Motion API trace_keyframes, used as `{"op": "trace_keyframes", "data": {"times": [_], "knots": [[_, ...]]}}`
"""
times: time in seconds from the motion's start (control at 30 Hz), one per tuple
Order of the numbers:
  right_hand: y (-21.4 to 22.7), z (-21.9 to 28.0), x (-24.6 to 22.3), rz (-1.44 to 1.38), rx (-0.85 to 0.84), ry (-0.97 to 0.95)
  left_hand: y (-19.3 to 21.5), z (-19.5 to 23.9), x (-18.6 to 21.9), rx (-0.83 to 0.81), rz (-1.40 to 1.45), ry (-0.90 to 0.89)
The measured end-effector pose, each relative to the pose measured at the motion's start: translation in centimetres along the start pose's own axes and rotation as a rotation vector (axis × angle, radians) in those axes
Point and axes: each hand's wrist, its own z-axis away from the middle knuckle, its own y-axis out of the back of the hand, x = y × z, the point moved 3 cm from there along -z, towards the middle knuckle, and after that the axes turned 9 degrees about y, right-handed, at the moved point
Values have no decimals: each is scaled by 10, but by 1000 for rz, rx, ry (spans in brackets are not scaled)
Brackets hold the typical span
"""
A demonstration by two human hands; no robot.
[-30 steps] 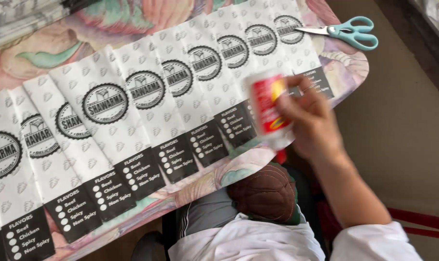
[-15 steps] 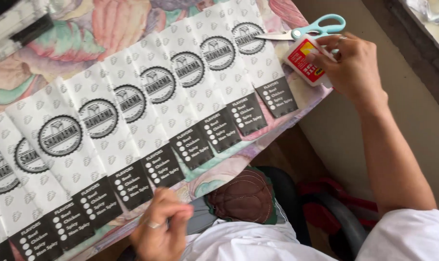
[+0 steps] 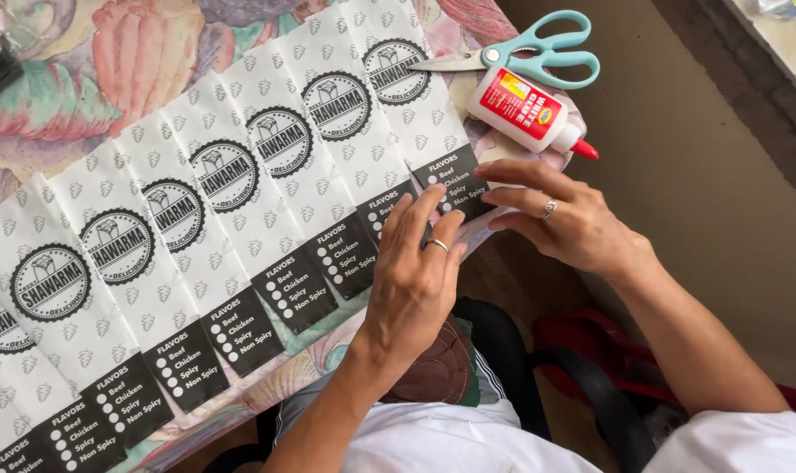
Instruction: The person arranges several printed paper strips on a table, then applies glue from a bottle along the edge of one strip and presses it down to adhere it to the surface.
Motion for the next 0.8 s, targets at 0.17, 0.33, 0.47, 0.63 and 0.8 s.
{"op": "trace_keyframes", "data": {"times": [0.17, 0.33, 0.47, 0.63, 0.8], "knots": [[-4, 3, 9, -38, 1, 32, -10, -6, 4, -50, -37, 71], [-3, 6, 11, -52, 5, 45, -16, -2, 1, -58, -63, 65], [-1, 9, 12, -65, 33, 75, -19, 0, -4, -22, -40, 45], [-2, 13, 16, -88, 48, 72, -20, -2, -4, 1, -15, 26], [-6, 11, 13, -122, 103, -61, -21, -5, -2, -22, -33, 84]]}}
